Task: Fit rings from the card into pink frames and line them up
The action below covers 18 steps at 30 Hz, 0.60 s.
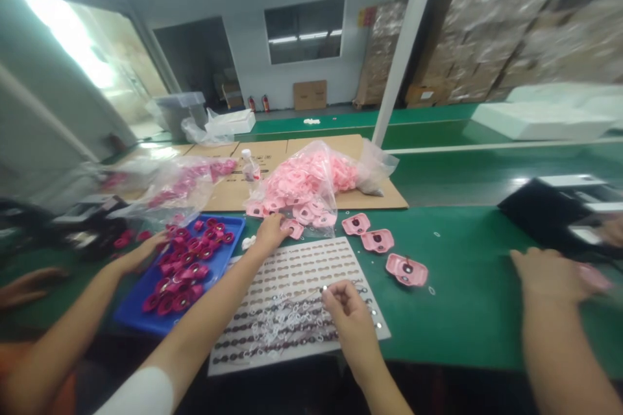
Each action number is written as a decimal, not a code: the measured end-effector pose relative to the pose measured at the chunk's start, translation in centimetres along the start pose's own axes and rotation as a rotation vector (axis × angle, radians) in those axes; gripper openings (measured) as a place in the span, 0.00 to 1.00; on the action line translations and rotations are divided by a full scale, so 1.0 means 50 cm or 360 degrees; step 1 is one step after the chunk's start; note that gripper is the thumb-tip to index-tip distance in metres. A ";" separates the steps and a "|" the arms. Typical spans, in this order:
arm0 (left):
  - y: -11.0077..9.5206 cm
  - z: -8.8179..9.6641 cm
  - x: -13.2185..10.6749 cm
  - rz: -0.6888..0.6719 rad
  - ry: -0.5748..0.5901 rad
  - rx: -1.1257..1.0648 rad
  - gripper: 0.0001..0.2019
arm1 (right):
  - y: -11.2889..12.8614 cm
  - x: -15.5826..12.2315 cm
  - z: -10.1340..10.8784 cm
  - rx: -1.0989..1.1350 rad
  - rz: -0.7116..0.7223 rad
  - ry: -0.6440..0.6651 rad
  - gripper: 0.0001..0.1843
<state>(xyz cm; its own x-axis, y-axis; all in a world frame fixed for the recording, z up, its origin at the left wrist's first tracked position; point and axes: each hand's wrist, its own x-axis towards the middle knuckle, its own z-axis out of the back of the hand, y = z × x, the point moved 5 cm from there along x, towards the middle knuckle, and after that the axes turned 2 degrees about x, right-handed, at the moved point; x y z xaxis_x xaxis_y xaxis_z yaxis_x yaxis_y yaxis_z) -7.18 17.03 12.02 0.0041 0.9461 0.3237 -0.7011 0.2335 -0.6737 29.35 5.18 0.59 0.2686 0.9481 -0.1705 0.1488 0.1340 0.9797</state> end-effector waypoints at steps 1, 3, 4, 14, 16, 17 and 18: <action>-0.030 -0.058 0.007 0.0011 0.0067 -0.0018 0.12 | 0.003 0.001 0.002 -0.0020 0.0011 -0.0011 0.08; -0.095 -0.194 0.020 0.0015 0.0211 -0.0066 0.14 | 0.012 0.002 0.003 -0.0053 0.0032 -0.0022 0.07; -0.123 -0.261 0.026 0.0016 0.0282 -0.0091 0.14 | 0.020 0.003 0.002 -0.0071 0.0056 -0.0025 0.07; -0.172 -0.374 -0.095 0.0142 0.0415 -0.0514 0.09 | 0.142 0.013 -0.077 -0.0512 0.0572 0.0141 0.07; -0.188 -0.352 -0.134 0.0149 0.0408 -0.0644 0.09 | 0.161 0.011 -0.106 -0.0637 0.0729 0.0158 0.08; -0.196 -0.344 -0.148 0.0158 0.0398 -0.0708 0.09 | 0.167 0.009 -0.119 -0.0697 0.0795 0.0156 0.09; -0.202 -0.336 -0.160 0.0169 0.0385 -0.0764 0.09 | 0.172 0.006 -0.131 -0.0748 0.0847 0.0159 0.10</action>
<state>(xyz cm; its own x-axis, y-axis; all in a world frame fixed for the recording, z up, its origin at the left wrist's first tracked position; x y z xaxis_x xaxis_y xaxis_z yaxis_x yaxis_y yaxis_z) 11.84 10.88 5.06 0.1546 0.9814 0.1137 -0.3026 0.1566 -0.9401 24.48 8.50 9.65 0.0988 0.9383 0.3314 -0.4098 -0.2651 0.8728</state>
